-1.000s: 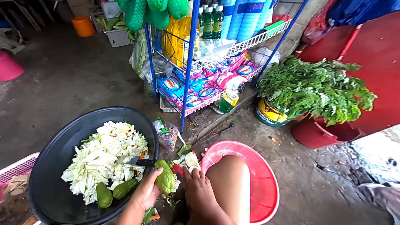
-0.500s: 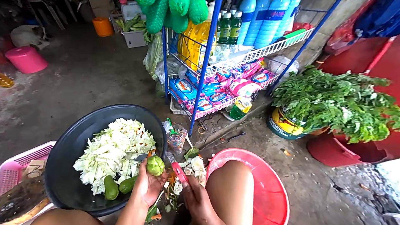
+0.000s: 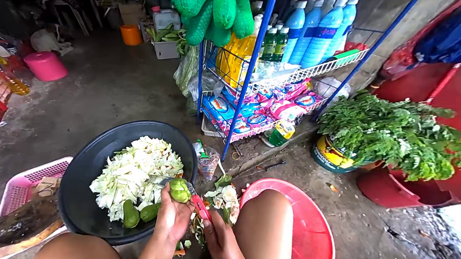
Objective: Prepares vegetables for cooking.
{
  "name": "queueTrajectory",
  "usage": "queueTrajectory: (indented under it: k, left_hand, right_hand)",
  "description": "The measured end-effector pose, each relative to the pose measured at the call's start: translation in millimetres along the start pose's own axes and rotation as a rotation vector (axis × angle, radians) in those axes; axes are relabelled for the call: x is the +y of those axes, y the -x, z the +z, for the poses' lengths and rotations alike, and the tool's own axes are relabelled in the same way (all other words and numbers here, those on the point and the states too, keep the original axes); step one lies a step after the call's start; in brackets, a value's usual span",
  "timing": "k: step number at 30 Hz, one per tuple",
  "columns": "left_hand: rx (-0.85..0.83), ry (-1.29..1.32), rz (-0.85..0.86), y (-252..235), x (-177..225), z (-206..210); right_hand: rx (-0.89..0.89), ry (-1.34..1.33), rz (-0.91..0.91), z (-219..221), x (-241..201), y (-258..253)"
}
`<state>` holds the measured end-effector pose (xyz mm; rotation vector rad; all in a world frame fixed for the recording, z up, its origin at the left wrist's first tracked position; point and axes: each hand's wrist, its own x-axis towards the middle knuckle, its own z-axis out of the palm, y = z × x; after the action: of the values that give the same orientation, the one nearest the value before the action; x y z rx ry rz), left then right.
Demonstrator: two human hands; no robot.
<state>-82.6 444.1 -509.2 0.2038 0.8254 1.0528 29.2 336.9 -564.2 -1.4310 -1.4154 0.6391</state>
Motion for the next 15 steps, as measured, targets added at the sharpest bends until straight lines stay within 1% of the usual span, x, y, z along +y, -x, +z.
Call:
queueTrajectory:
  k: [5, 7, 12, 15]
  left_hand:
    - [-0.032, -0.048, 0.029, 10, 0, 9]
    - [-0.029, -0.006, 0.061, 4, -5, 2]
    - [-0.040, 0.003, 0.104, -5, -5, -11]
    - [-0.052, -0.004, 0.091, -5, -3, -16]
  right_hand:
    - [0.015, 0.039, -0.016, 6, -1, 1]
    - [0.003, 0.039, -0.007, 8, -1, 1]
    - [-0.118, 0.083, 0.073, -3, -11, -2]
    - [-0.163, 0.071, 0.033, -6, -8, -2]
